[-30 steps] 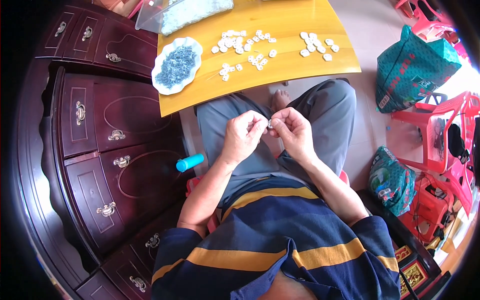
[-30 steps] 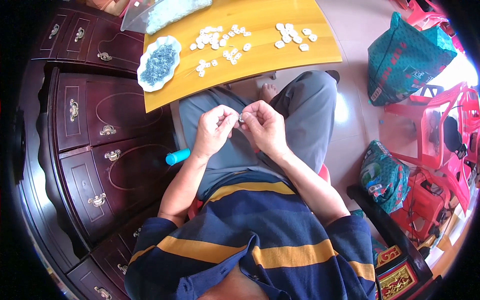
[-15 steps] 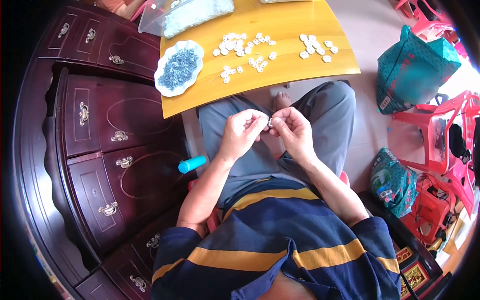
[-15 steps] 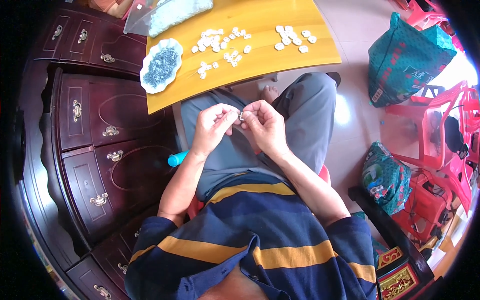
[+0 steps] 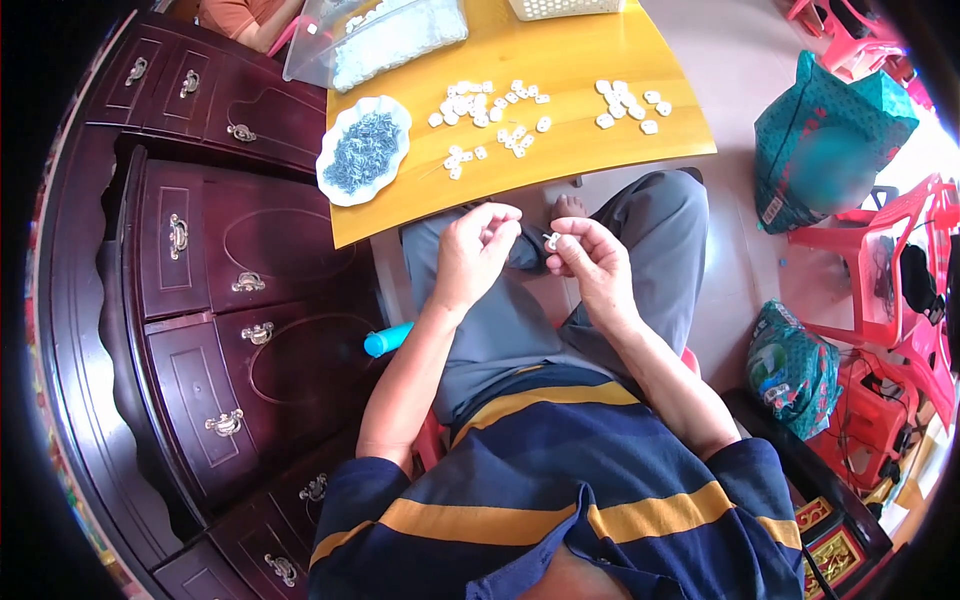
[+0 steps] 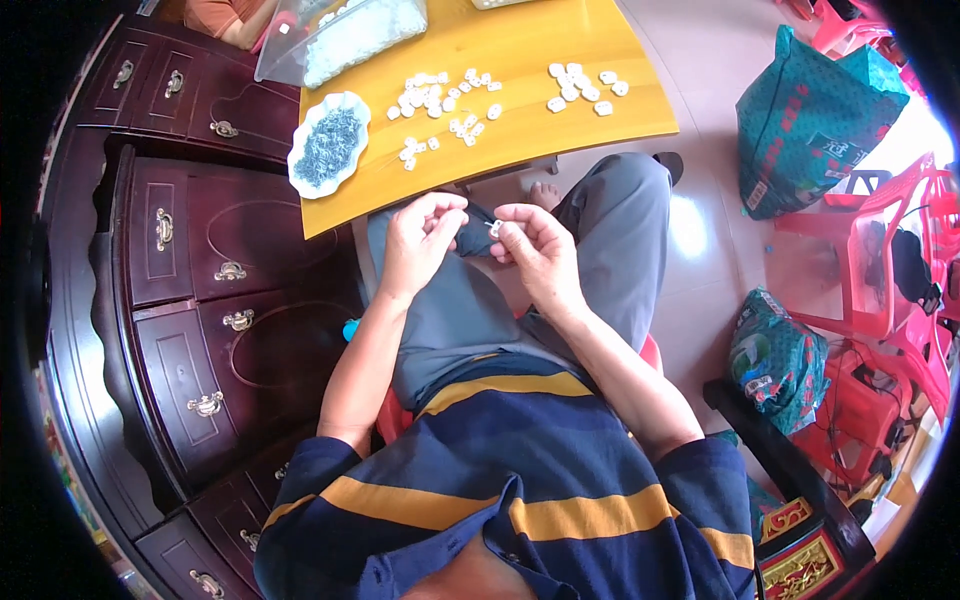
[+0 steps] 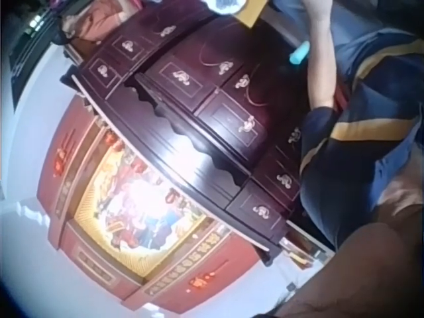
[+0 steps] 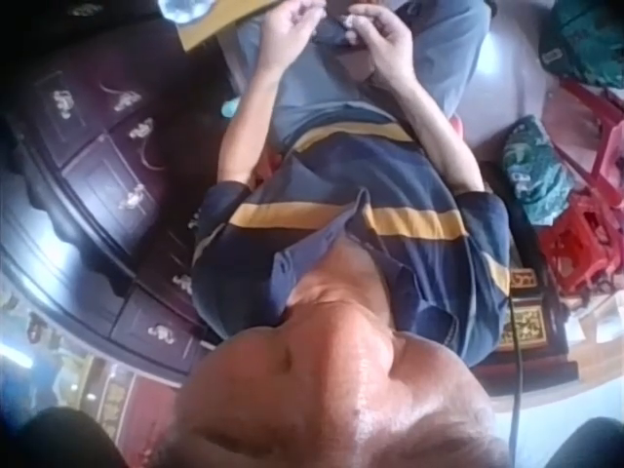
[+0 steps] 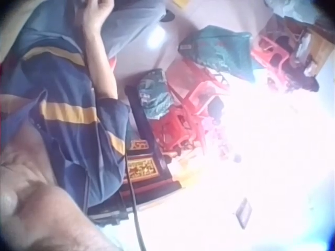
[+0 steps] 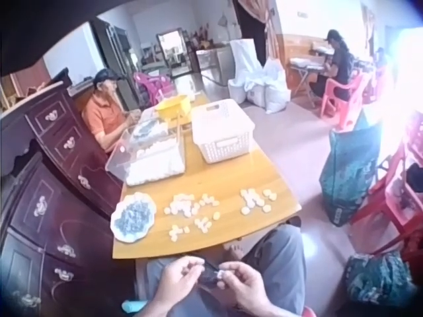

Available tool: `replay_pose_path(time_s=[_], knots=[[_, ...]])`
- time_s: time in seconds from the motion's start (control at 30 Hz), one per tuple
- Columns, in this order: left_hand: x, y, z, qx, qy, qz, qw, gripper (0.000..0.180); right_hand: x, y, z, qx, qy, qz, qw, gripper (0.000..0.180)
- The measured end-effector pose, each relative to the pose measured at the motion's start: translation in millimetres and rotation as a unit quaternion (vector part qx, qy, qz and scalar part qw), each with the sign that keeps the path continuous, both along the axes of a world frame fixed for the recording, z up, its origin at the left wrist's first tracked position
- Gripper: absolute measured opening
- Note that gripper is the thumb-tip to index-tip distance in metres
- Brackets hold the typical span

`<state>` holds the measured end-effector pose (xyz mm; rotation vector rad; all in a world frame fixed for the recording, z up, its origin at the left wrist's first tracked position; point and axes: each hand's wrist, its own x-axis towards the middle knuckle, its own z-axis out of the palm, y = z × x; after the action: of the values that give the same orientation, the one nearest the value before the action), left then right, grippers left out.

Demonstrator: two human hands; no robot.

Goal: The person assembles small plastic components by inserting metal pins into them by hand and sets the assembled pieces on the table.

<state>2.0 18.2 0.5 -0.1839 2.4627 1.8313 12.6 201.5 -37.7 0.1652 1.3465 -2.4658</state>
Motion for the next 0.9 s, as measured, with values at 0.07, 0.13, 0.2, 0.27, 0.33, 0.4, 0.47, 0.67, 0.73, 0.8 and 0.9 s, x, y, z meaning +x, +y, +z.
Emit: replay_pose_path(time_s=[0.07, 0.13, 0.2, 0.27, 0.33, 0.4, 0.47, 0.67, 0.73, 0.8, 0.9], knots=[[-16.4, 0.1, 3.0, -0.142, 0.126, -0.017, 0.982, 0.013, -2.7, 3.8, -0.1, 0.007, 0.005, -0.003, 1.000, 0.016], [-34.9, 3.8, 3.8, -0.203, 0.156, -0.009, 0.967, 0.012, -5.9, 8.5, 0.9, -0.006, -0.005, -0.016, 1.000, 0.015], [-59.8, 3.3, -0.2, -0.287, 0.220, -0.003, 0.932, 0.014, -9.3, 10.4, -2.8, -0.019, -0.008, -0.024, 1.000, 0.015], [-80.8, 8.4, 1.3, -0.308, 0.242, -0.006, 0.920, 0.015, -13.0, 12.6, -4.0, -0.030, -0.010, -0.034, 0.999, 0.015], [-100.7, 12.1, 1.6, -0.360, 0.259, -0.011, 0.896, 0.017, -13.8, 13.3, -2.7, -0.045, -0.022, -0.043, 0.998, 0.016], [-115.3, 16.7, -1.6, -0.375, 0.261, -0.017, 0.889, 0.017, -13.8, 12.9, -1.4, -0.045, -0.023, -0.045, 0.998, 0.015], [-123.2, 24.3, -0.7, -0.388, 0.262, -0.028, 0.883, 0.017, -14.4, 14.8, -2.4, -0.049, -0.027, -0.040, 0.998, 0.014], [-139.2, 30.9, -8.8, -0.448, 0.246, -0.076, 0.856, 0.017, -16.5, 15.8, -4.1, -0.067, -0.027, -0.041, 0.997, 0.014], [-142.8, 31.1, -13.2, -0.471, 0.281, -0.086, 0.832, 0.014, -16.5, 15.4, -4.9, -0.065, -0.032, -0.037, 0.997, 0.013], [-145.1, 32.9, -16.0, -0.483, 0.297, -0.089, 0.819, 0.013, -17.4, 15.8, -4.6, -0.065, -0.031, -0.040, 0.997, 0.013], [-144.4, 34.1, -13.1, -0.491, 0.311, -0.100, 0.808, 0.012, -18.6, 16.6, -5.0, -0.067, -0.031, -0.046, 0.996, 0.013]])
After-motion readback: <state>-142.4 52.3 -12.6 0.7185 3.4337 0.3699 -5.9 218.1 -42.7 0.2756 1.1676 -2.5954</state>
